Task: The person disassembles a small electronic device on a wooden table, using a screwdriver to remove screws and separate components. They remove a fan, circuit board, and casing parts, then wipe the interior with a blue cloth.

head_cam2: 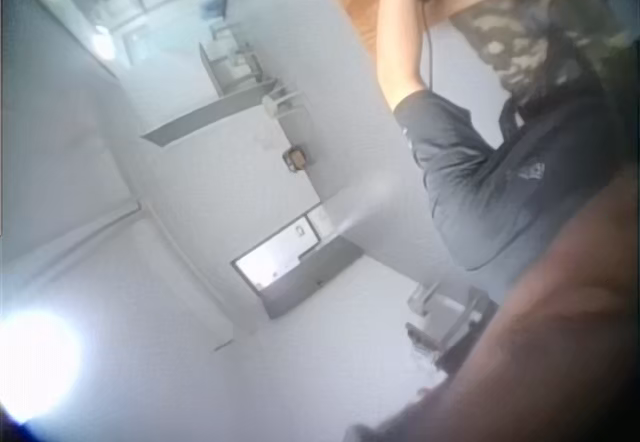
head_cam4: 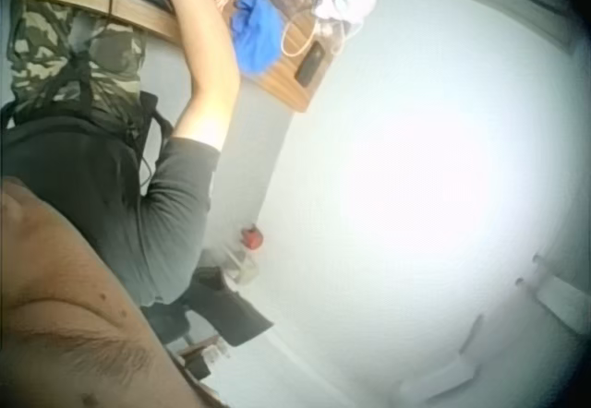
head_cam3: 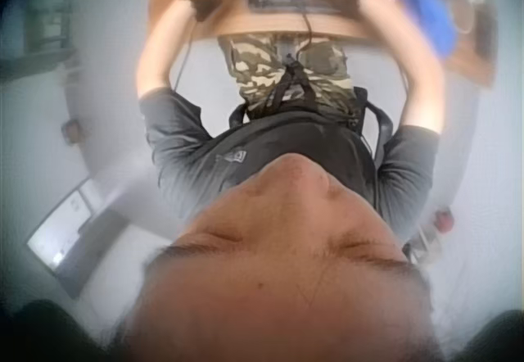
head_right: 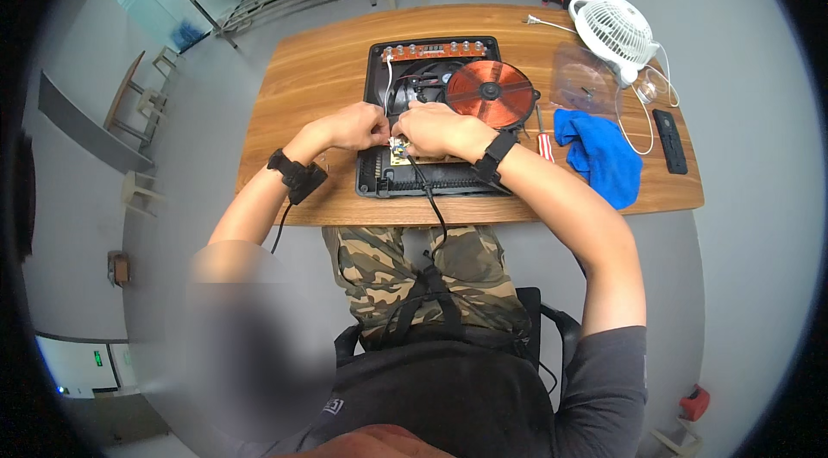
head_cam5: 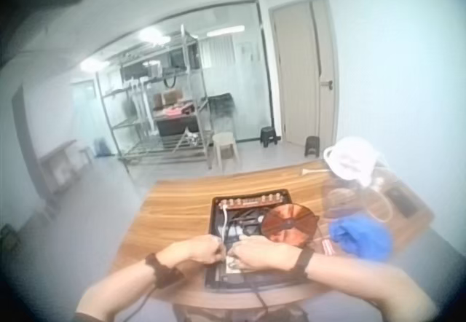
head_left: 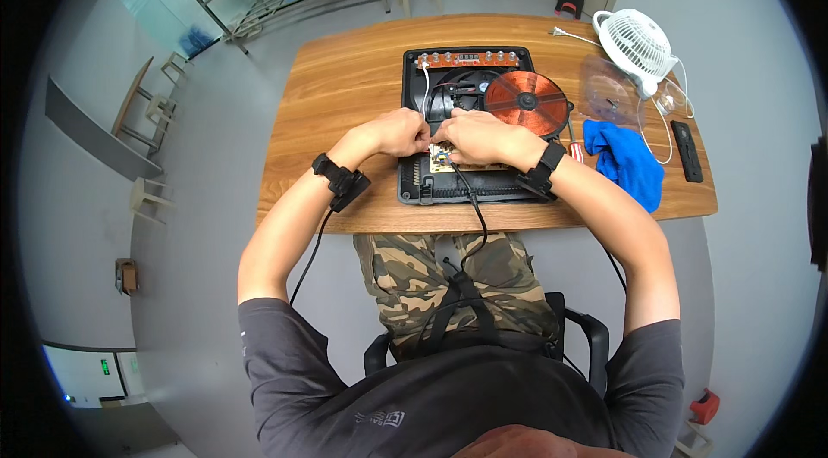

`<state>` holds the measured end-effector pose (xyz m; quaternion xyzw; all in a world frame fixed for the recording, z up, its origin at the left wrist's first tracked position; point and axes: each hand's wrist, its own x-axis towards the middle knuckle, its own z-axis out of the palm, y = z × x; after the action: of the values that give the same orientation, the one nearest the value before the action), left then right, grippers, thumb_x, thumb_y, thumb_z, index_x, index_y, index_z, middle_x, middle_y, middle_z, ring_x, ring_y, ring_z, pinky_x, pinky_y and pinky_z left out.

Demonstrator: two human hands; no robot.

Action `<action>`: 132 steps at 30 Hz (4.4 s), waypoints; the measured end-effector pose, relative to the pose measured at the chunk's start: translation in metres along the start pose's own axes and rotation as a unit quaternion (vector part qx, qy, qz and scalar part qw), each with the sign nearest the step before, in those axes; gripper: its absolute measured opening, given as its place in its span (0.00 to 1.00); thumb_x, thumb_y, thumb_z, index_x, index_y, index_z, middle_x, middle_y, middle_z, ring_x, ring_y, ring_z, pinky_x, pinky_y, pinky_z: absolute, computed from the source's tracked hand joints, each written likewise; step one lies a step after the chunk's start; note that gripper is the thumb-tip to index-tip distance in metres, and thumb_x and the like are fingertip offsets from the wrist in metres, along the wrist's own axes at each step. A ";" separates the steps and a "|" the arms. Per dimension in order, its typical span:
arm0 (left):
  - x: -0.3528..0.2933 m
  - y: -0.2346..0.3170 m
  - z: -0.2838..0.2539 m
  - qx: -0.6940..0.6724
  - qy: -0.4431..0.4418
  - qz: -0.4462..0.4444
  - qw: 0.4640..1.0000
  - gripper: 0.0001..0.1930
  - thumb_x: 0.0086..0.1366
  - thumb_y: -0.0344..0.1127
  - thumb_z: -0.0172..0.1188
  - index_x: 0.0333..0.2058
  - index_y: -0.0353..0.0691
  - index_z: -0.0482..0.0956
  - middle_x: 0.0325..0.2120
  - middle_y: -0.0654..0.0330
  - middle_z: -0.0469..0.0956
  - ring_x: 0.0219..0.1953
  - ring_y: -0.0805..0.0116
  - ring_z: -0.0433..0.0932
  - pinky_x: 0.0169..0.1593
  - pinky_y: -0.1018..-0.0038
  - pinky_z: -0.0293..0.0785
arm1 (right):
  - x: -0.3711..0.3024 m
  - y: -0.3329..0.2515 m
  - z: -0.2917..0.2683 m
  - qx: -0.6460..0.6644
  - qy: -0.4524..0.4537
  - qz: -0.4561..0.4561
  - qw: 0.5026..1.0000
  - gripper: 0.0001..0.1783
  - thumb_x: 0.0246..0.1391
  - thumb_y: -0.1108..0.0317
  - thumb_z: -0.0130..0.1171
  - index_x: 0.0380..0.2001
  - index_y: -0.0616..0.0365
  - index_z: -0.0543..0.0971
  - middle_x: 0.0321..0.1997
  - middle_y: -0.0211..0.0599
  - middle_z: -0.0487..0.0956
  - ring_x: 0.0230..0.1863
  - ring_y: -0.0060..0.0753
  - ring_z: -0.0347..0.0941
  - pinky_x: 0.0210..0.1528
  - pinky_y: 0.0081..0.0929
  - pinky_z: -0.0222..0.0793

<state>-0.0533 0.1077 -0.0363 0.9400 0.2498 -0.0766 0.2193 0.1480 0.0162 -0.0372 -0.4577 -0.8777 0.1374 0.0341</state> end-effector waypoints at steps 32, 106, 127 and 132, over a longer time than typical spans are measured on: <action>-0.006 0.006 0.009 -0.009 0.122 0.081 0.989 0.03 0.55 0.27 0.67 0.29 0.33 0.85 0.30 0.51 0.82 0.34 0.49 0.81 0.40 0.62 0.78 | 0.009 0.002 0.010 0.012 0.022 -0.005 1.000 0.26 0.38 0.56 0.79 0.38 0.62 0.83 0.47 0.44 0.79 0.52 0.50 0.77 0.54 0.42 0.75; -0.025 0.025 0.023 -0.027 0.178 0.064 0.982 0.04 0.60 0.26 0.66 0.33 0.33 0.81 0.30 0.51 0.78 0.33 0.49 0.79 0.38 0.63 0.75 | 0.004 0.003 0.024 0.015 0.098 0.015 0.995 0.13 0.45 0.70 0.68 0.35 0.66 0.83 0.43 0.50 0.84 0.50 0.51 0.81 0.47 0.43 0.79; -0.034 0.033 -0.002 0.015 0.196 0.038 0.980 0.04 0.61 0.28 0.67 0.34 0.35 0.83 0.31 0.56 0.79 0.32 0.58 0.80 0.38 0.67 0.76 | 0.008 0.005 0.024 0.016 0.064 0.023 0.998 0.15 0.43 0.71 0.68 0.37 0.63 0.85 0.44 0.47 0.84 0.50 0.49 0.81 0.46 0.42 0.79; -0.037 0.030 0.006 0.051 0.150 0.032 0.987 0.06 0.61 0.31 0.67 0.36 0.37 0.83 0.33 0.55 0.80 0.36 0.52 0.81 0.42 0.63 0.78 | 0.003 0.001 0.016 0.015 0.037 0.035 0.999 0.20 0.44 0.65 0.71 0.42 0.61 0.84 0.52 0.44 0.79 0.57 0.48 0.75 0.54 0.44 0.76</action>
<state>-0.0700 0.0653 -0.0207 0.9581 0.2459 0.0601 0.1337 0.1439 0.0159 -0.0535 -0.4928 -0.8568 0.1349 0.0692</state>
